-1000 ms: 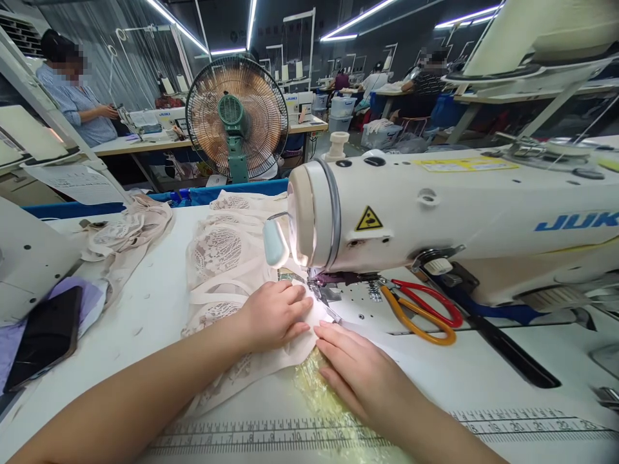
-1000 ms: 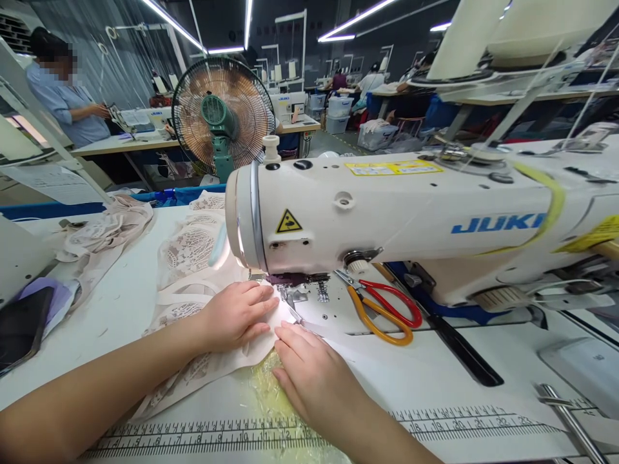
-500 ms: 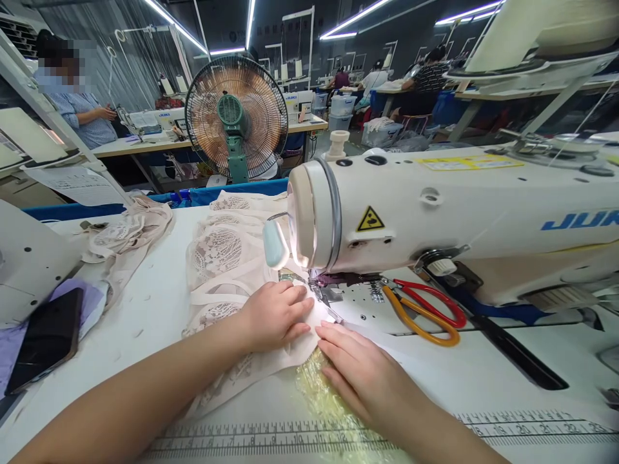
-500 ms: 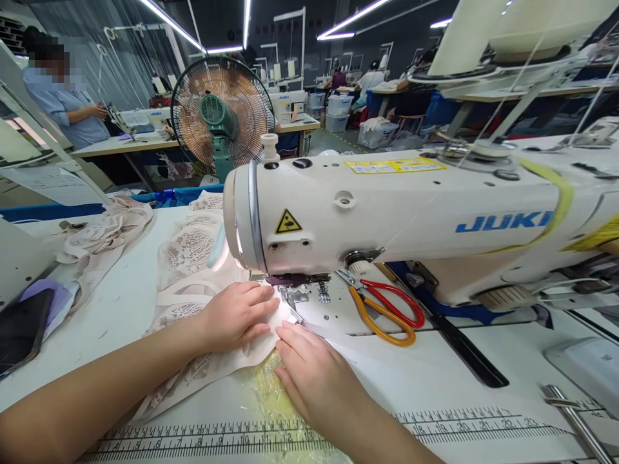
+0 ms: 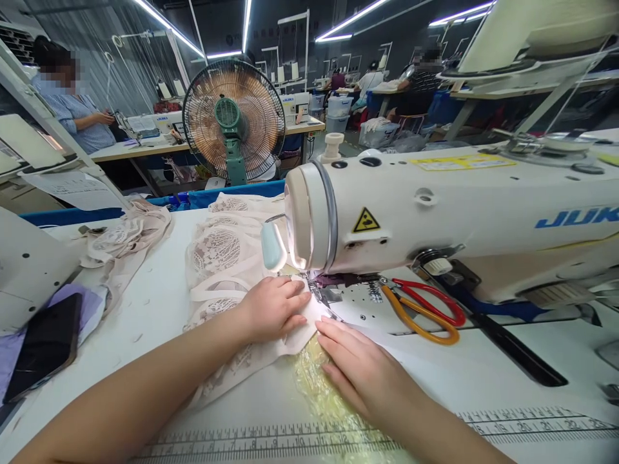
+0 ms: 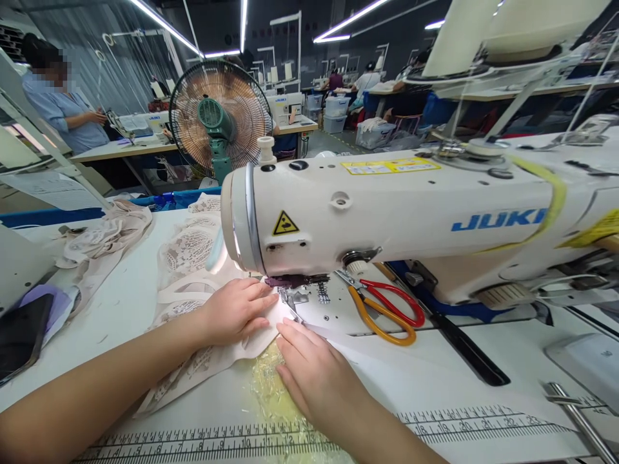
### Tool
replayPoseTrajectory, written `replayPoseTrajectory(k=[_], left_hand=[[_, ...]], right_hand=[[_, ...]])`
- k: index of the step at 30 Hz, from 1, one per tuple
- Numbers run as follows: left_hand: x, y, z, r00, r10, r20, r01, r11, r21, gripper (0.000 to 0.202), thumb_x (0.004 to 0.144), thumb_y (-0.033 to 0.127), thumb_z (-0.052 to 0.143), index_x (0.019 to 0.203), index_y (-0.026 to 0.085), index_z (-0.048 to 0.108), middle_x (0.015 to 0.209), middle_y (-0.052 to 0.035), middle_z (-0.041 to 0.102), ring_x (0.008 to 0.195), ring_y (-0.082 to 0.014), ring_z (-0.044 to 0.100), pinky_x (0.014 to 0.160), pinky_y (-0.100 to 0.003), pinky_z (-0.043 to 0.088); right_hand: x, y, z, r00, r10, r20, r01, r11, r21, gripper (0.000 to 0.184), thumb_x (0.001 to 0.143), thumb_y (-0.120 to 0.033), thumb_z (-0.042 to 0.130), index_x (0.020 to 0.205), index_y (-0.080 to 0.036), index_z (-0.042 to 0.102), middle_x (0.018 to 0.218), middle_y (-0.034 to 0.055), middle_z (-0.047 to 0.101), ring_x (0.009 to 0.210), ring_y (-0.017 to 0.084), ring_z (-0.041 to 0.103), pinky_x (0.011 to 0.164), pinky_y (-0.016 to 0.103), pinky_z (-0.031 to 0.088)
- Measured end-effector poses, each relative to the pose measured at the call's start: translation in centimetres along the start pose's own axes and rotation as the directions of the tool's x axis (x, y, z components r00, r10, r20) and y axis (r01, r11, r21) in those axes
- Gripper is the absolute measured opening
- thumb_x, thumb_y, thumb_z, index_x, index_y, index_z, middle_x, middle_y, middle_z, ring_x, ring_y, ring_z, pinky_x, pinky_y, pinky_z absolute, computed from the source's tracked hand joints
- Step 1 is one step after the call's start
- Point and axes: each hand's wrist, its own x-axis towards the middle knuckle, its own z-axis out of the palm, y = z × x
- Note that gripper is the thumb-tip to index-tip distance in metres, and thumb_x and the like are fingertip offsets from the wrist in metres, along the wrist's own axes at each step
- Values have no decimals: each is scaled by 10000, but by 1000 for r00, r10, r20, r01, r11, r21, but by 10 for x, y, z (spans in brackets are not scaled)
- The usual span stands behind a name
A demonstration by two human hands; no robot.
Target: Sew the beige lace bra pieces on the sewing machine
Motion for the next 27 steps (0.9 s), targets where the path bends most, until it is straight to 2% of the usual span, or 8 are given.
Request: replayPoseTrajectory(k=[5,8,12,15,18,22,27], left_hand=[[3,-17,0,998,69,-8,-68,997,45,435,937,444,370,1194,137,539,1131,-139,590,1016,-267,520,854,-411,447],[5,-20,-8,989,140,-44,-136,988,74,360,943,373,389,1107,128,596,1094,-140,614,1008,-267,539,843,-410,459],[1,4,-22,980,164,-111,-160,986,45,304,947,251,375,908,131,652,1034,-117,652,931,-223,583,828,-387,472],[-11,30,-23,985,143,-92,-141,990,25,258,930,219,409,986,119,639,1072,-105,656,938,-216,588,825,-383,477],[-21,40,-16,986,136,-95,-126,987,100,253,938,169,406,1096,130,600,1178,-86,627,1003,-221,578,851,-408,463],[-25,29,-12,986,156,-64,-146,980,131,262,970,165,370,1135,178,574,1231,-45,605,1060,-197,563,933,-441,412],[-25,13,-15,988,145,-45,-140,984,109,291,975,148,340,1171,172,553,1241,-40,601,1098,-192,546,975,-442,370]], right_hand=[[1,-1,4,999,49,-16,-49,999,1,295,881,-177,427,1118,-107,588,1229,167,597,1182,266,526,946,443,499],[1,0,5,999,48,-1,-48,999,-18,309,886,-187,423,1130,-85,584,1234,174,593,1191,271,518,951,440,496],[1,0,6,999,42,-3,-42,998,-40,325,897,-209,419,1134,-72,594,1236,167,595,1193,273,516,961,435,491],[1,-1,8,999,44,-12,-45,998,-47,344,900,-208,414,1162,-65,585,1239,163,595,1197,271,512,960,430,493],[2,-2,9,999,51,-10,-52,998,-45,359,900,-198,406,1177,-45,577,1252,170,584,1200,271,509,959,433,493],[3,-2,9,998,55,-6,-56,998,-38,359,889,-185,412,1173,-45,583,1271,167,570,1212,282,497,959,442,489],[3,-2,7,998,59,22,-59,998,-33,356,886,-191,425,1168,-45,585,1280,165,563,1212,289,496,961,437,486]])
